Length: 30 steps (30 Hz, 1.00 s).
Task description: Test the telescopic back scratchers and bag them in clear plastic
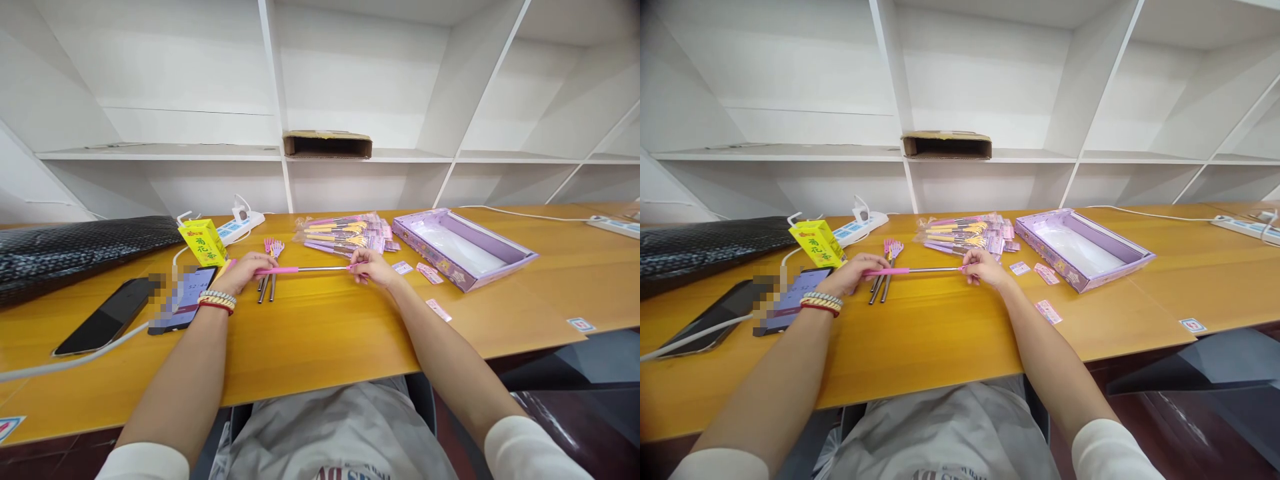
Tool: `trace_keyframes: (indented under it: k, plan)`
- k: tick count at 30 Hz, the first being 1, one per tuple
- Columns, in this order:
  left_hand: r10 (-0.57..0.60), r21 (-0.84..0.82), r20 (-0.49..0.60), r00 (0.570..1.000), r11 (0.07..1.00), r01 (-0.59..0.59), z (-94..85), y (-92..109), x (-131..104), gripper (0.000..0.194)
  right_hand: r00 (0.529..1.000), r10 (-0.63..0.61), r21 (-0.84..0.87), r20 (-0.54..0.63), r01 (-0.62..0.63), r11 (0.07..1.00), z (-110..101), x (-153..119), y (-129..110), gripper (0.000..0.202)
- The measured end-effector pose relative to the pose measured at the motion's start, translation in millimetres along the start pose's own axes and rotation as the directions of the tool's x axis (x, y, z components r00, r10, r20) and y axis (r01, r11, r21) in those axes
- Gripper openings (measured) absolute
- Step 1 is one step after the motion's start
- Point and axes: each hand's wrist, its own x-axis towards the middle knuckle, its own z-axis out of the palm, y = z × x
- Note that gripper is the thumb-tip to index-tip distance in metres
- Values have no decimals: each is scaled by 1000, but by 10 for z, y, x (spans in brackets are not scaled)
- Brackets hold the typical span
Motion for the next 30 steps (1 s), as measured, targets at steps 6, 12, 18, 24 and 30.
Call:
trace_keyframes:
  k: [6,12,18,24,30]
  plan:
    - [27,43,167,986,998,-34,96,35,-25,18,1000,26,183,3,-26,983,9,-26,-96,24]
    - [-3,-54,202,979,998,14,201,33,-18,23,999,-23,206,-27,28,978,-3,-18,-92,30]
    - [-17,-165,232,973,985,57,268,-37,31,24,999,-15,210,-43,24,977,71,-16,-43,27]
    - [13,-192,240,971,981,34,457,21,27,23,999,21,265,-24,-14,964,170,-15,15,16]
    - [82,-23,170,982,997,-79,615,164,-28,29,999,3,286,-40,9,958,237,-25,3,13]
